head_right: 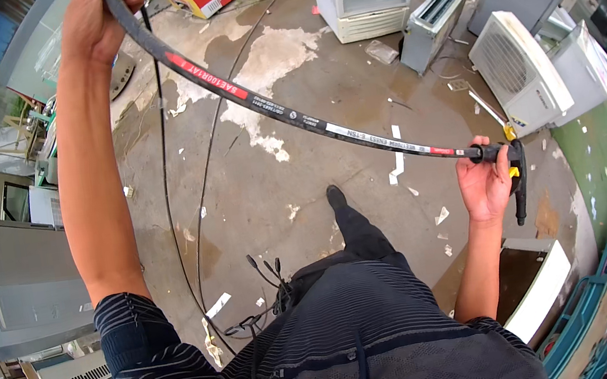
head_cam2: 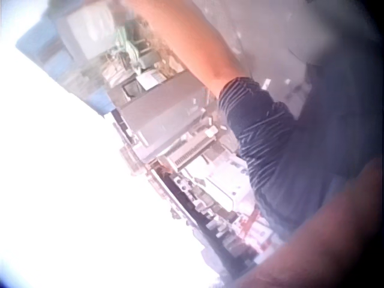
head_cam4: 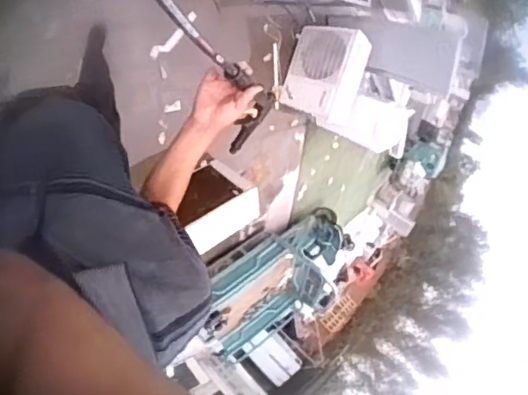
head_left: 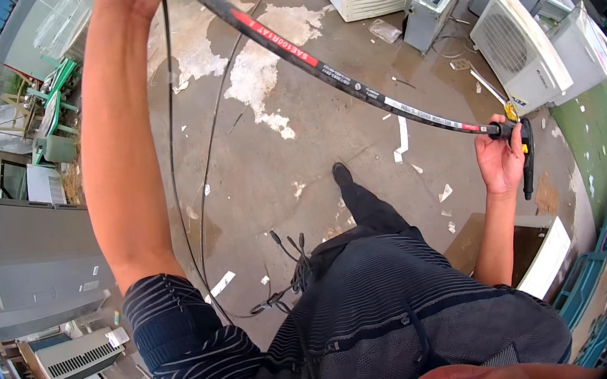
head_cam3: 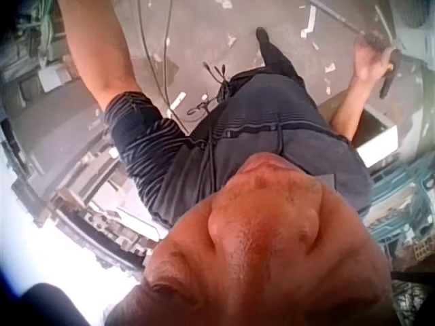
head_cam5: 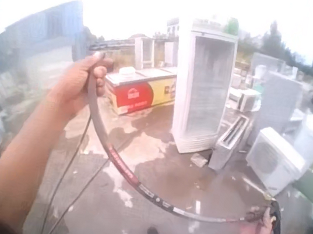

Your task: The person scrubs the exterior of a white refrigerator with a steel wool pad, then uses a pressure washer to rinse the appliance. The person moves around the refrigerator to clean multiple sides and the top surface.

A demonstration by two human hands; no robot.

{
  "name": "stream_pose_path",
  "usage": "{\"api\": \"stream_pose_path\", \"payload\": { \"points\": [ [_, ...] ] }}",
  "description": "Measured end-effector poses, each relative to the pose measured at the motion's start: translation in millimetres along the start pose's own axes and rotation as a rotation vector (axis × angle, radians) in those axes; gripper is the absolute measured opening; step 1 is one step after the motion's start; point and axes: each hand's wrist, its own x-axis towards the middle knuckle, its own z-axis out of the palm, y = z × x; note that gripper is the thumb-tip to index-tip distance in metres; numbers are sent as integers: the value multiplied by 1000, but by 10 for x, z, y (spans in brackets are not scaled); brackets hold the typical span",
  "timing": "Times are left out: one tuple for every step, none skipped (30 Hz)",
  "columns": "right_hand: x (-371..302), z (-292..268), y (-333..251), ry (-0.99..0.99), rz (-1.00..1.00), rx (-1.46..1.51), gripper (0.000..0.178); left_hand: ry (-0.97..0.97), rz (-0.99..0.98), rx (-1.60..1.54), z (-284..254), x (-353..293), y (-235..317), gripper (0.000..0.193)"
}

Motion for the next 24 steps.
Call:
{"api": "stream_pose_path", "payload": {
  "points": [
    [353, 67, 59, 42, -58, -41, 38, 28, 20, -26, -25, 405, -96, 31],
    [704, 80, 64, 8, -88, -49, 38, -11, 25, -63, -199, 809, -306, 36],
    [1132, 57, 66, -29, -109, -55, 38, 36, -48, 32, -439, 1160, -464, 46],
    [1605, 35, 151, -12, -154, -60, 39, 137, -118, 327, -729, 1228, -495, 47],
    [1941, -28, 10, -52, -201, -20, 40, 170, -209, 553, -846, 1462, -909, 48],
    [2303, -55, -74, 5, -229, -11, 42, 142, -246, 698, -1138, 1499, -1226, 48],
    [2680, -96, -114, 55, -257, 5, 44, 113, -279, 850, -1493, 1447, -1567, 49],
    [3051, -184, -160, 32, -254, -50, 47, 115, -359, 778, -1719, 1256, -1901, 48],
    [3369, -286, -187, 14, -260, -102, 50, 134, -519, 625, -1892, 994, -2191, 46],
    [3671, -348, -137, 89, -286, -153, 55, 216, -657, 545, -2187, 657, -2548, 43],
    [4008, -309, 74, 144, -270, -285, 49, 308, -790, 449, -2637, 120, -2929, 42],
    [4403, -355, 318, 261, -276, -401, 47, 451, -880, 485, -3001, -540, -3279, 38],
    [4789, -427, 567, 375, -281, -518, 45, 517, -984, 581, -3368, -1328, -3575, 32],
    [5119, -559, 802, 439, -238, -652, 39, 594, -1148, 738, -3609, -2129, -3766, 31],
    [5402, -554, 1165, 654, -306, -824, 36, 594, -1338, 748, -3648, -2731, -3802, 38],
    [5637, -674, 1336, 649, -333, -1080, 37, 368, -1559, 815, -3735, -3288, -3748, 40],
    [5856, -826, 1480, 637, -372, -1332, 38, 811, -1899, 401, -3753, -3726, -3696, 35],
    [6069, -976, 1532, 574, -591, -1521, 42, 1020, -1852, 199, -3642, -4072, -3542, 30],
    [6268, -994, 1481, 659, -488, -1850, 50, 1087, -1796, 106, -3556, -4262, -3335, 30],
    [6458, -817, 1843, 646, -726, -1926, 59, 1226, -1846, 36, -3554, -4387, -3243, 30],
    [6642, -748, 1930, 439, -815, -1952, 58, 1350, -1942, -32, -3700, -4412, -3174, 30],
    [6897, -666, 2070, 191, -880, -1953, 58, 1529, -2021, -132, -3840, -4429, -3224, 30],
    [7179, -313, 2435, 396, -735, -2372, 44, 1692, -2031, -210, -3922, -4308, -3280, 30],
    [7624, 62, 2800, 351, -636, -2457, 39, 1761, -1969, -240, -4190, -4098, -3487, 30]
  ]
}}
